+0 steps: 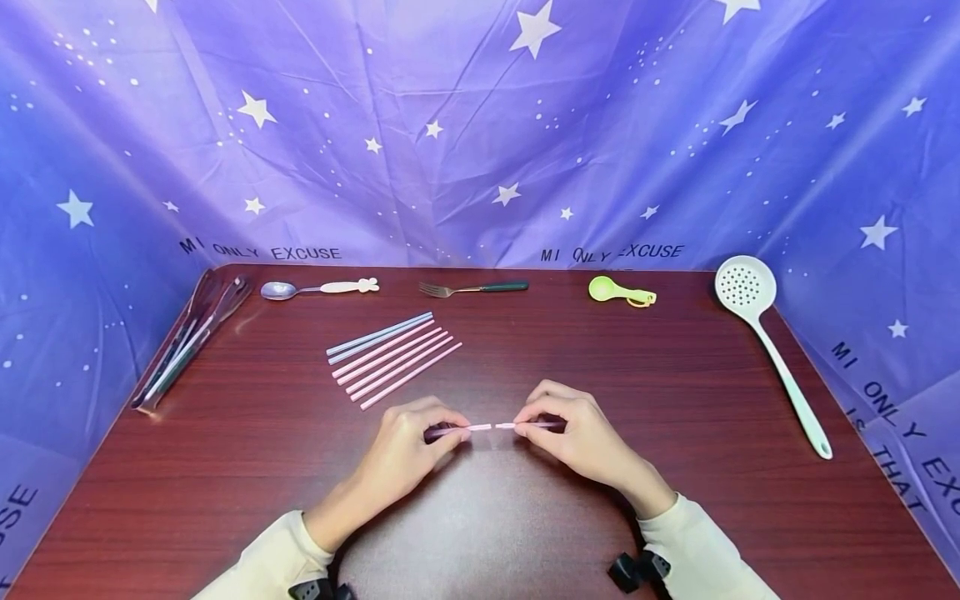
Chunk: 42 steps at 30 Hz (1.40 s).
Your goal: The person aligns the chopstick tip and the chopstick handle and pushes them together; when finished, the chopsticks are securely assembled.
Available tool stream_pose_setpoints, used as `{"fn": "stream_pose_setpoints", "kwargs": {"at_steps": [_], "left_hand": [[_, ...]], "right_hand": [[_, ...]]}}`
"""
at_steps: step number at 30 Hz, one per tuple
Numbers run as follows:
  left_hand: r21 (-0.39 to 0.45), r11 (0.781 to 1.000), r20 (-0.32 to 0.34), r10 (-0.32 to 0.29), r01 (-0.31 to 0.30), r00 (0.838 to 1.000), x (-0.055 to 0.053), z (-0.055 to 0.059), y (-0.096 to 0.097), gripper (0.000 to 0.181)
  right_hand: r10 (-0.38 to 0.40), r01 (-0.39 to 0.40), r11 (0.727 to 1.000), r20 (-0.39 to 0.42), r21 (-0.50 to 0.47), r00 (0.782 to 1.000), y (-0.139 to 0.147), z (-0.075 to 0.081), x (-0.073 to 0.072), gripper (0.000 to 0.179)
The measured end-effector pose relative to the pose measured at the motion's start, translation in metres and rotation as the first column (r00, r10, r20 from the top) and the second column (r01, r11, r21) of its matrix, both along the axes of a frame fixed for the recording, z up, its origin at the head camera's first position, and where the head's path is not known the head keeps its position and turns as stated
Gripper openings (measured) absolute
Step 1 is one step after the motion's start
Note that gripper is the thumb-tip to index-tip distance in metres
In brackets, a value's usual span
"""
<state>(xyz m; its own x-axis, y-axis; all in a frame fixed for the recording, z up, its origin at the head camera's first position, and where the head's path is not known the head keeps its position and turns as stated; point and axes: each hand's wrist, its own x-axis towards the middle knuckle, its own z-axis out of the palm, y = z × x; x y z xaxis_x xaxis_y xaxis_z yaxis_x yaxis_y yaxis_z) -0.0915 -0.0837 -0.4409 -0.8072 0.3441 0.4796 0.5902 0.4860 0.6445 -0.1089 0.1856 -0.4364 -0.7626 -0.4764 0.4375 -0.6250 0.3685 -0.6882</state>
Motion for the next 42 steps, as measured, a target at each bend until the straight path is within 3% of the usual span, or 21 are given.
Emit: {"fn": "stream_pose_setpoints", "kwargs": {"at_steps": [14, 23, 42], "left_hand": [[0.009, 1.000, 0.000, -0.001, 0.001, 1.000, 0.0018, 0.0000, 0.0014, 0.010], [0.068, 0.998, 0.040, -0.004, 0.001, 0.999, 0.0018, -0.0001, 0.0010, 0.010], [0.124, 0.992, 0.036, 0.026, -0.031, 0.999, -0.0001, -0.0042, 0.0018, 0.011]], "right_hand": [[0.005, -0.006, 1.000, -0.030, -0.025, 1.000, -0.0030, -0.0019, 0.0002, 0.011], [0.014, -0.015, 0.999, -0.043, -0.030, 0.999, -0.0039, -0.0024, 0.0010, 0.012], [0.006, -0.006, 0.998, -0.002, -0.068, 1.000, -0.0088, 0.0005, 0.0040, 0.012]]}}
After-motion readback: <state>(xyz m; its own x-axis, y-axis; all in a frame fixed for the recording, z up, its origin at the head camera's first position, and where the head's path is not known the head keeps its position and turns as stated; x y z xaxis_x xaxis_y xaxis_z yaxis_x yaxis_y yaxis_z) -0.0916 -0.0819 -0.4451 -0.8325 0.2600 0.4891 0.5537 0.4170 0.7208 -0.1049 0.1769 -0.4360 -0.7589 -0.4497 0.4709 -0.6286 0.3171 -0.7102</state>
